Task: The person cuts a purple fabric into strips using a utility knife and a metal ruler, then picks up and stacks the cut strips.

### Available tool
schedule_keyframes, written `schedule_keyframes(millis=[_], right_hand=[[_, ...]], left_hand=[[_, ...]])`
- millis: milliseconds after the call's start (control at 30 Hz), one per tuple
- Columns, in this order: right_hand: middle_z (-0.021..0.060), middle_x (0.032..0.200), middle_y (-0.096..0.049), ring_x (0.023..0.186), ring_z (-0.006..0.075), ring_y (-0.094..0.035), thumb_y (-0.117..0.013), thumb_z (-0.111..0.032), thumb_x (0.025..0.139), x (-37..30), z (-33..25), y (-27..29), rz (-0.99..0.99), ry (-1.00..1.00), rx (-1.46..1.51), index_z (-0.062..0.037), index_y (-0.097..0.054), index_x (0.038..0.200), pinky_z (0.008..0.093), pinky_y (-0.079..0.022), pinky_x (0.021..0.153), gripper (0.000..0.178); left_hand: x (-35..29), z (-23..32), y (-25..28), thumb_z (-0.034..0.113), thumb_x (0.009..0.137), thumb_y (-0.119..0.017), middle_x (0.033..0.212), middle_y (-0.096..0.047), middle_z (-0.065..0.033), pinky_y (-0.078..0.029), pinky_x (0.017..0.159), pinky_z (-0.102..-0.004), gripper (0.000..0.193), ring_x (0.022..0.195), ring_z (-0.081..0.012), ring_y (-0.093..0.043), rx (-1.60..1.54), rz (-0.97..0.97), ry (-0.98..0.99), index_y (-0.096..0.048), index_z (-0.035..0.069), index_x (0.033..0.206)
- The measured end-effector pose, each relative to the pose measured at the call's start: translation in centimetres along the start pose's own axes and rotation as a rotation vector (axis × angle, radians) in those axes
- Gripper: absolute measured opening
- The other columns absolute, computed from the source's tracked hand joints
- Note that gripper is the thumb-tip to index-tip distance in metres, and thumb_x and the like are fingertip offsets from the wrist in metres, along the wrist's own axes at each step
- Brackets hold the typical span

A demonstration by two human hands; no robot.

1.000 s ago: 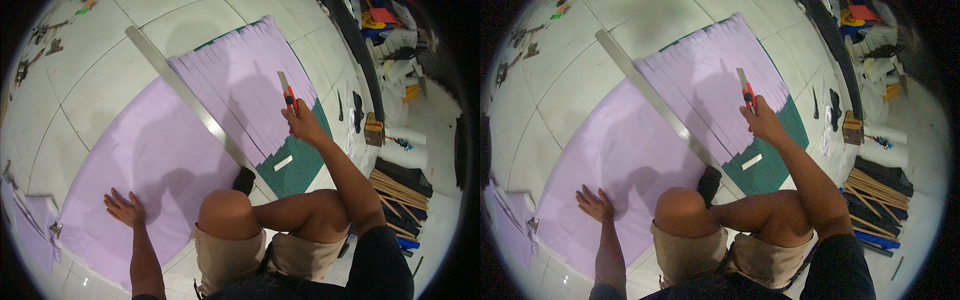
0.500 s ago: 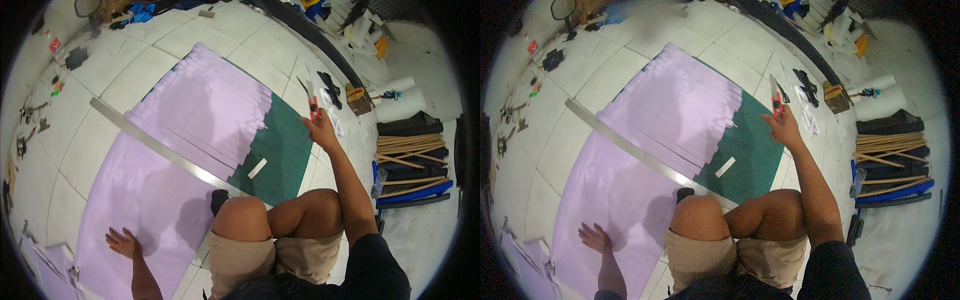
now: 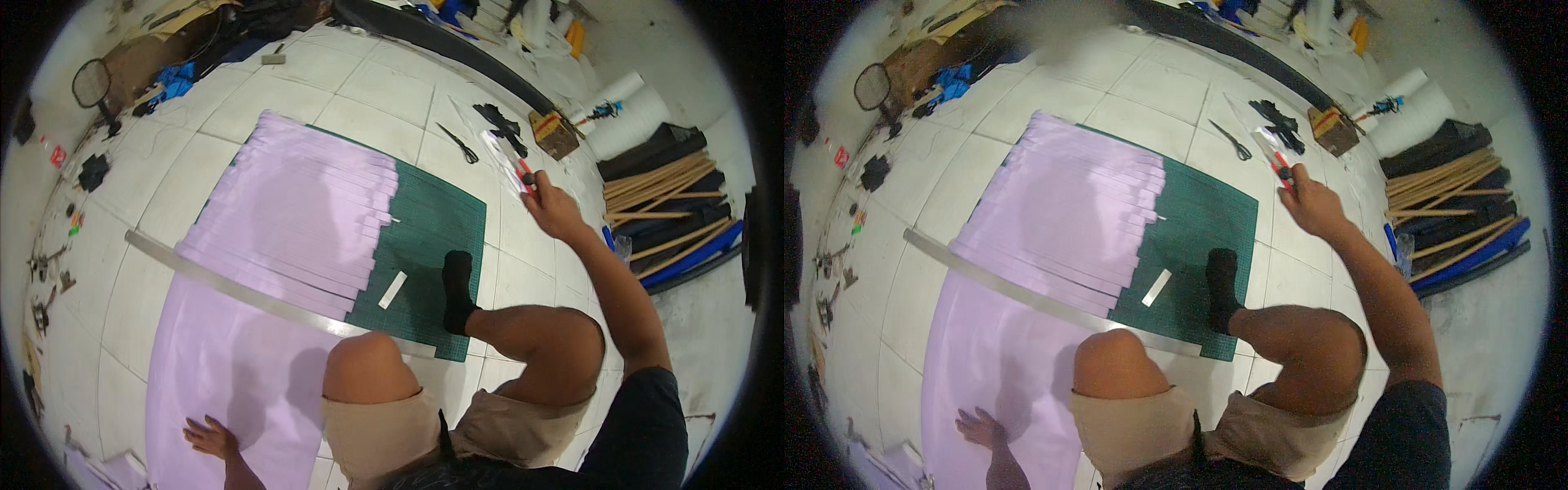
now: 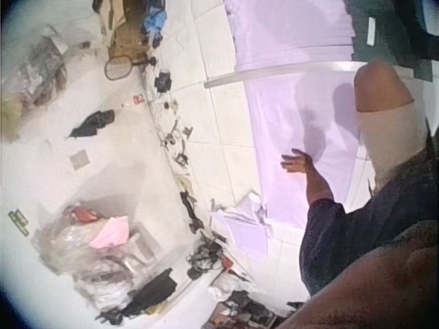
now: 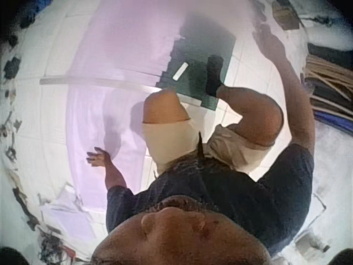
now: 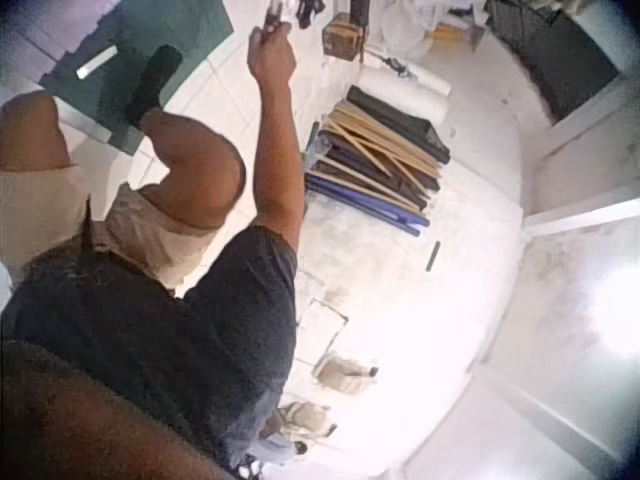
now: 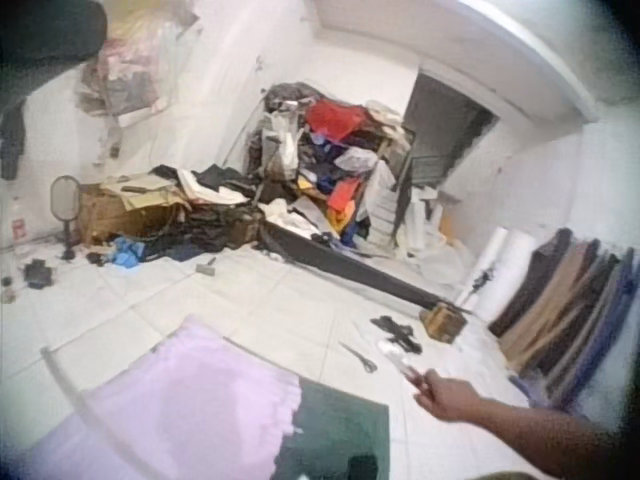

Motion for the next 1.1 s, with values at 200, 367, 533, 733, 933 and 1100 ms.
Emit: schedule_keyframes(millis=[200, 367, 533, 733, 933, 1100], right_hand=[[0.0203, 0.09, -0.069, 0.085, 0.0392, -0.069, -0.055, -0.04, 0.095, -1.1, 2.3, -10.6, -0.16, -0.031, 0.082, -0.0062, -0.048, 0.114, 0.0505, -0.053, 0.073, 0.039], [0.0212, 0.099, -0.066, 0.089, 0.0398, -0.068, -0.057, -0.036, 0.094, -0.5, 4.7, -21.1, -0.098, -0.08, 0.211, -0.0059, -0.05, 0.117, 0.0512, -0.054, 0.075, 0.039], [0.0202, 0.112, -0.054, 0.095, 0.041, -0.065, -0.057, -0.035, 0.095, 1.5, 4.1, -27.2, -0.13, -0.135, 0.267, -0.0103, -0.052, 0.125, 0.0529, -0.055, 0.078, 0.039], [0.0206, 0.112, -0.054, 0.095, 0.0424, -0.063, -0.057, -0.033, 0.097, 7.3, 2.7, -31.7, -0.034, -0.108, 0.383, -0.0098, -0.051, 0.127, 0.0535, -0.054, 0.079, 0.039], [0.0216, 0.113, -0.054, 0.101, 0.0435, -0.061, -0.059, -0.029, 0.096, 15.5, 2.9, -34.8, 0.026, -0.076, 0.455, -0.0091, -0.049, 0.131, 0.0513, -0.053, 0.084, 0.042], [0.0223, 0.116, -0.054, 0.104, 0.0433, -0.06, -0.062, -0.027, 0.095, 25.4, 5.3, -37.7, 0.153, -0.141, 0.503, -0.0096, -0.047, 0.132, 0.0509, -0.052, 0.086, 0.044]], left_hand=[[0.7, 0.3, 1.1, 0.053, 0.1, -0.042, 0.153, -0.034, -0.0222, -0.03, 0.11, -0.0632, 0.066, 0.141, -0.0394, -0.033, 0.195, -0.132, -0.029, -0.033, 0.014, 0.152], [3.2, 0.1, 5.0, 0.062, 0.094, -0.047, 0.155, -0.03, -0.023, -0.021, 0.11, -0.071, 0.074, 0.144, -0.0478, -0.023, 0.084, -0.46, -0.005, -0.037, 0.013, 0.15], [5.3, 1.4, 7.1, 0.056, 0.09, -0.057, 0.141, -0.043, -0.0264, -0.033, 0.107, -0.0636, 0.07, 0.132, -0.0471, -0.04, 0.127, -0.357, 0.023, -0.049, 0.006, 0.138], [6.1, 9.1, 11.4, 0.03, 0.085, -0.072, 0.118, -0.053, -0.0239, -0.046, 0.093, -0.0512, 0.05, 0.107, -0.0433, -0.056, -0.182, -0.119, -0.392, -0.057, 0.001, 0.122], [3.8, 15.8, 14.7, 0.021, 0.081, -0.075, 0.108, -0.056, -0.0204, -0.047, 0.088, -0.049, 0.041, 0.101, -0.039, -0.057, -0.169, -0.374, -0.646, -0.059, 0.003, 0.114], [3.2, 18.7, 15.8, 0.022, 0.08, -0.077, 0.102, -0.057, -0.0174, -0.05, 0.075, -0.0438, 0.04, 0.087, -0.0323, -0.059, -0.16, -0.5, -0.599, -0.06, 0.005, 0.112]])
Point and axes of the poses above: each hand's wrist, its own x-axis towards the middle knuckle, its own y-axis out of the back of the hand, z = x × y, the point moved 1 cm from there along x, towards the middle knuckle
